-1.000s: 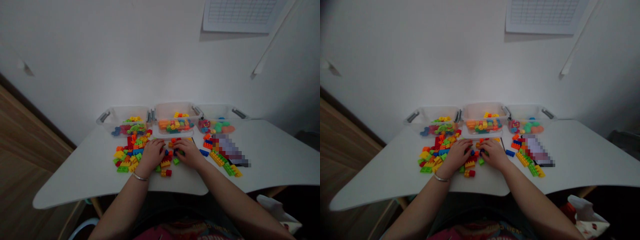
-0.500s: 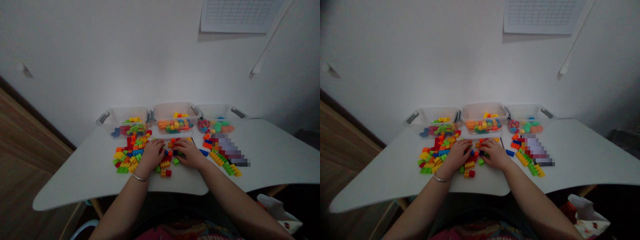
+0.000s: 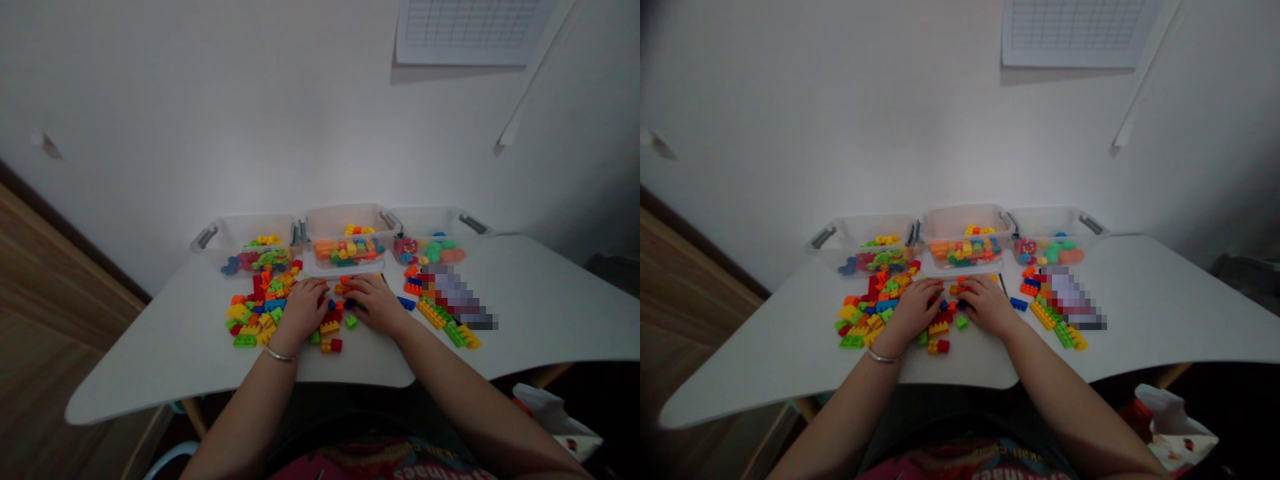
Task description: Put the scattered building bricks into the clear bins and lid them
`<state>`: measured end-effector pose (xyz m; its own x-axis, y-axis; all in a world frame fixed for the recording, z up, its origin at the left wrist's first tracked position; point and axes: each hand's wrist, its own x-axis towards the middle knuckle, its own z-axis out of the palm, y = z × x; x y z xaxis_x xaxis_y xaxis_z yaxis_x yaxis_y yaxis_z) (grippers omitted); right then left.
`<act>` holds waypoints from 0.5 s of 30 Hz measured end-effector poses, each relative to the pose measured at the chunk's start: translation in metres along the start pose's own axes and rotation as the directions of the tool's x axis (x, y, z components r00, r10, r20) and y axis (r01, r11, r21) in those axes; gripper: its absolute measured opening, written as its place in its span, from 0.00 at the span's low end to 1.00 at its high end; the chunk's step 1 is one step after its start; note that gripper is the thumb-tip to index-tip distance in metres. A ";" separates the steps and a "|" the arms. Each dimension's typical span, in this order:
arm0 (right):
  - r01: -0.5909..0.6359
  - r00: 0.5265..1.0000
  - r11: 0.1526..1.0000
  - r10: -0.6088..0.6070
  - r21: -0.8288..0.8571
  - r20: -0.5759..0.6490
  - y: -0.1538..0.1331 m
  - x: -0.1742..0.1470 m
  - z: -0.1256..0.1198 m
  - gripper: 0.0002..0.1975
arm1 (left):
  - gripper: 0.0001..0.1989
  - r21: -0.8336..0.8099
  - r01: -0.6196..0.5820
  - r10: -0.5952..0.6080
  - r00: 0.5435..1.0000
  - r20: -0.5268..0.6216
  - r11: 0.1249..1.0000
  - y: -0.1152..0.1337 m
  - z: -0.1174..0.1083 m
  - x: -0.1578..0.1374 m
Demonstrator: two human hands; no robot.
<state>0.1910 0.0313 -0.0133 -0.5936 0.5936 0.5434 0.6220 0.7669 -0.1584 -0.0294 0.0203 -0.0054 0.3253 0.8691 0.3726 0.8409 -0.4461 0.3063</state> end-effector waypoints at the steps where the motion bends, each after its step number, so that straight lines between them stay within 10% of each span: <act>1: -0.013 1.000 1.000 0.013 0.010 -0.023 0.000 0.000 -0.001 0.17 | 0.13 0.002 0.002 -0.002 1.000 -0.001 1.000 0.000 0.000 0.000; 15: -0.222 0.940 0.943 0.275 0.248 -0.201 0.024 -0.009 0.008 0.15 | 0.13 0.021 -0.011 0.011 1.000 -0.001 1.000 -0.001 0.001 0.000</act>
<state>0.2073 0.0462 -0.0292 -0.2848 0.7198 0.6330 0.5915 0.6517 -0.4749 -0.0299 0.0212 -0.0068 0.3338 0.8640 0.3771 0.8465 -0.4507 0.2834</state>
